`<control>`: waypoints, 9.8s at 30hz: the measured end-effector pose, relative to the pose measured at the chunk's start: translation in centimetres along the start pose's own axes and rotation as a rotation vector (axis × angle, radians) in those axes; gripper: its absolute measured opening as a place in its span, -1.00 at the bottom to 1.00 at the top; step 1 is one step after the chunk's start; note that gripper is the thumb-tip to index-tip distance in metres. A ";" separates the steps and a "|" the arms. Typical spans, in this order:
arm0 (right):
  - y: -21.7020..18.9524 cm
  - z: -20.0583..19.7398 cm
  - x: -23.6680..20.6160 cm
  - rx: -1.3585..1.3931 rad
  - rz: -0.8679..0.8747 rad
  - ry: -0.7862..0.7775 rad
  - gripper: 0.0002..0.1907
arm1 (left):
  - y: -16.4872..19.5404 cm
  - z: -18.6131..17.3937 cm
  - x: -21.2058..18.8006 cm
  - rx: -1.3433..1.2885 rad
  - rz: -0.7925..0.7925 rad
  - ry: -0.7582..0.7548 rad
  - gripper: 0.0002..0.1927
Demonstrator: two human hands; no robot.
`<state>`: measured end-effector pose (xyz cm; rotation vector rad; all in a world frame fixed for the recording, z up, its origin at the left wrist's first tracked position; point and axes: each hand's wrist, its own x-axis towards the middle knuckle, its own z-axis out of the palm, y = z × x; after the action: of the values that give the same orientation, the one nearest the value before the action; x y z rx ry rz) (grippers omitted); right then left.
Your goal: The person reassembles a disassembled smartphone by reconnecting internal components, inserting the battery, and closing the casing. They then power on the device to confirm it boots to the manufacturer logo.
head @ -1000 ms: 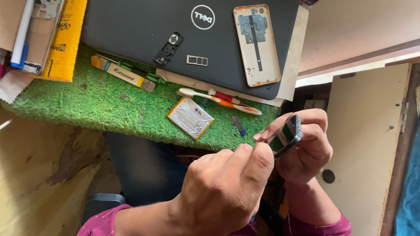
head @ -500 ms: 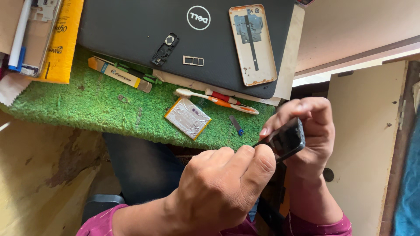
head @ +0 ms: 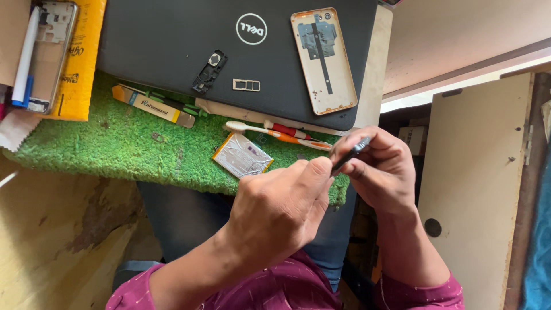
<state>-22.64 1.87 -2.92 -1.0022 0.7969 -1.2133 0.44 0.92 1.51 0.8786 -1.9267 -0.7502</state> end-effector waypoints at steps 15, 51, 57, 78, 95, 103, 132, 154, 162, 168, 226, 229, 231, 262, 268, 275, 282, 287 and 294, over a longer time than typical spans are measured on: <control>0.9 -0.1 0.1 0.033 0.004 -0.050 -0.81 | 0.4 0.2 -0.7 0.131 0.056 -0.028 -0.62; -2.2 4.4 -0.3 -1.134 -0.384 -0.002 -0.37 | -7.5 1.6 0.0 -1.420 -0.349 -0.104 0.05; -2.8 4.4 0.7 -0.997 -0.324 -0.127 -0.75 | -8.3 2.1 -0.4 -1.406 -0.401 -0.319 0.02; -2.1 4.8 0.4 -1.315 -0.725 -0.019 -0.80 | -8.2 3.1 -0.6 -1.415 -0.498 -0.426 -0.04; -3.7 5.1 1.0 -1.124 -0.588 -0.160 -0.80 | -7.7 3.1 -0.8 -1.452 -0.511 -0.300 -0.10; -4.0 5.0 0.7 -1.020 -0.417 -0.161 -0.78 | -7.2 2.8 -0.8 -1.427 -0.584 -0.292 -0.10; -3.5 4.6 0.0 -1.065 -0.567 -0.147 -0.82 | -4.7 2.4 -0.8 -1.386 -0.611 -0.163 -0.15; -3.9 4.6 -0.1 -0.837 -0.268 -0.044 -0.75 | -4.9 2.6 -0.6 -1.381 -0.635 -0.182 -0.19; -3.7 4.7 -0.1 -0.853 -0.295 -0.050 -0.76 | -5.1 2.5 -0.8 -1.344 -0.619 -0.208 -0.20; -3.9 4.2 -0.4 -0.757 -0.247 -0.047 -0.81 | -5.3 2.5 -0.8 -1.424 -0.588 -0.241 -0.15; -5.2 4.1 0.1 -0.785 -0.172 -0.161 -0.80 | -5.0 2.5 -0.9 -1.375 -0.606 -0.117 -0.13; -5.2 3.9 0.2 -0.785 -0.136 -0.167 -0.79 | -4.9 2.6 -1.0 -1.382 -0.624 -0.118 -0.14; -5.2 3.9 0.2 -0.783 -0.114 -0.163 -0.79 | -5.0 2.7 -0.9 -1.384 -0.637 -0.115 -0.15; -3.2 4.8 0.2 -1.015 -0.396 0.007 -0.81 | -5.3 3.1 -1.1 -1.306 -0.624 -0.061 -0.17; -3.2 4.5 0.2 -0.990 -0.389 -0.028 -0.77 | -5.4 3.3 -1.2 -1.313 -0.625 -0.057 -0.16; -2.9 4.8 0.0 -0.924 -0.363 0.016 -0.78 | -5.1 3.3 -1.2 -1.311 -0.617 -0.061 -0.17; -3.0 5.6 -0.5 -1.041 -0.348 0.107 -0.77 | -4.7 3.4 -1.2 -1.381 -0.695 -0.088 -0.17; -3.6 5.6 -0.4 -0.964 -0.365 0.043 -0.74 | -4.8 3.3 -1.1 -1.385 -0.637 -0.064 -0.17; -3.9 5.6 -0.4 -0.964 -0.380 -0.011 -0.77 | -4.8 2.8 -1.1 -1.401 -0.567 -0.006 -0.17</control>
<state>-19.04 3.10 2.83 -2.0094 1.2613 -1.1228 -0.28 -0.48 -3.91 0.4419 -0.6935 -2.0262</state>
